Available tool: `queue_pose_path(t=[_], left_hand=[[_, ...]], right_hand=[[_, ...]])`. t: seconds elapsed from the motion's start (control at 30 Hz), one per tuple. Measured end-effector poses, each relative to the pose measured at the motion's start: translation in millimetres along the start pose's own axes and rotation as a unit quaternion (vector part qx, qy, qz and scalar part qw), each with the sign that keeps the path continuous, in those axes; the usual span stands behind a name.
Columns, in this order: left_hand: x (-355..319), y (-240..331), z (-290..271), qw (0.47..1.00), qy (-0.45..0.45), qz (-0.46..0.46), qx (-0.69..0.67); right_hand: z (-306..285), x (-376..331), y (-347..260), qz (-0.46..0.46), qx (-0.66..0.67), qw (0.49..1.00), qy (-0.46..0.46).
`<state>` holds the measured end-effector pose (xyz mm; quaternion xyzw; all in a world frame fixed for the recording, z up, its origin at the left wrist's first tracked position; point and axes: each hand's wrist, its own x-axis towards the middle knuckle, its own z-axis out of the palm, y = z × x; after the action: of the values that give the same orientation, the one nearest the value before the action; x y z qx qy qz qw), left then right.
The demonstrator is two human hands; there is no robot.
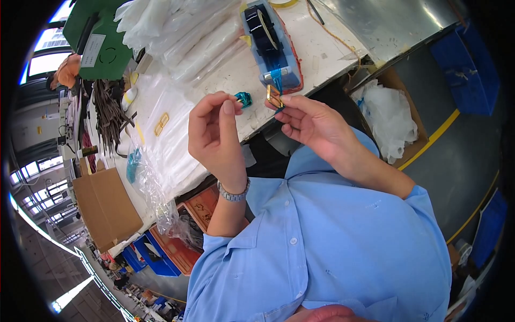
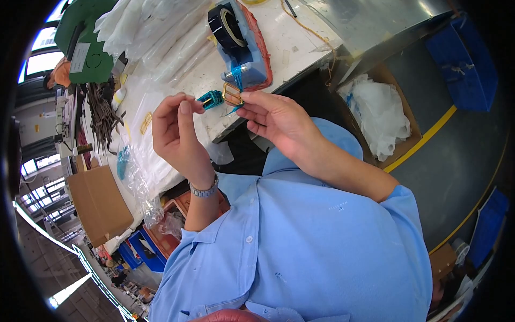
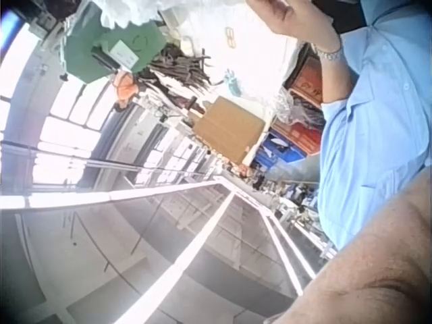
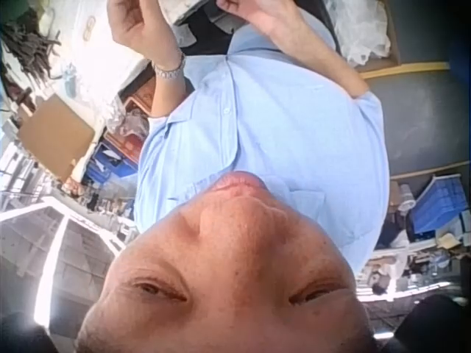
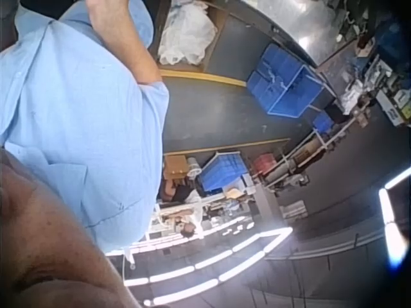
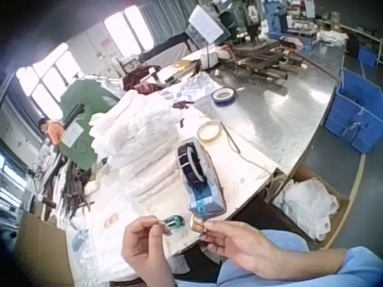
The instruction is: Applying protective blue adhesive tape to gold-colored metal buckles at a workshop table.
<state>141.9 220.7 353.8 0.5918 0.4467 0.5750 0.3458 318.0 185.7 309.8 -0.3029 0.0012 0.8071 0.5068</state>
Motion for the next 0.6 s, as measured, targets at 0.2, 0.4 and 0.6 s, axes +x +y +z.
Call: queue_pose_path(t=[0.2,0.4,0.6], left_hand=[[-51.5,-15.5,1.5,0.996,-0.016,0.021,0.083],[-53.9,-14.9,10.2,0.980,-0.120,-0.018,0.156],[-38.6,-17.2,23.8,0.974,-0.056,0.111,0.189]], right_hand=[[2.7,-0.8,-0.9,-0.001,0.008,1.000,-0.021],[4.6,-1.5,1.1,-0.009,0.018,0.999,-0.047],[-2.5,4.0,8.2,-0.027,0.016,0.998,-0.048]])
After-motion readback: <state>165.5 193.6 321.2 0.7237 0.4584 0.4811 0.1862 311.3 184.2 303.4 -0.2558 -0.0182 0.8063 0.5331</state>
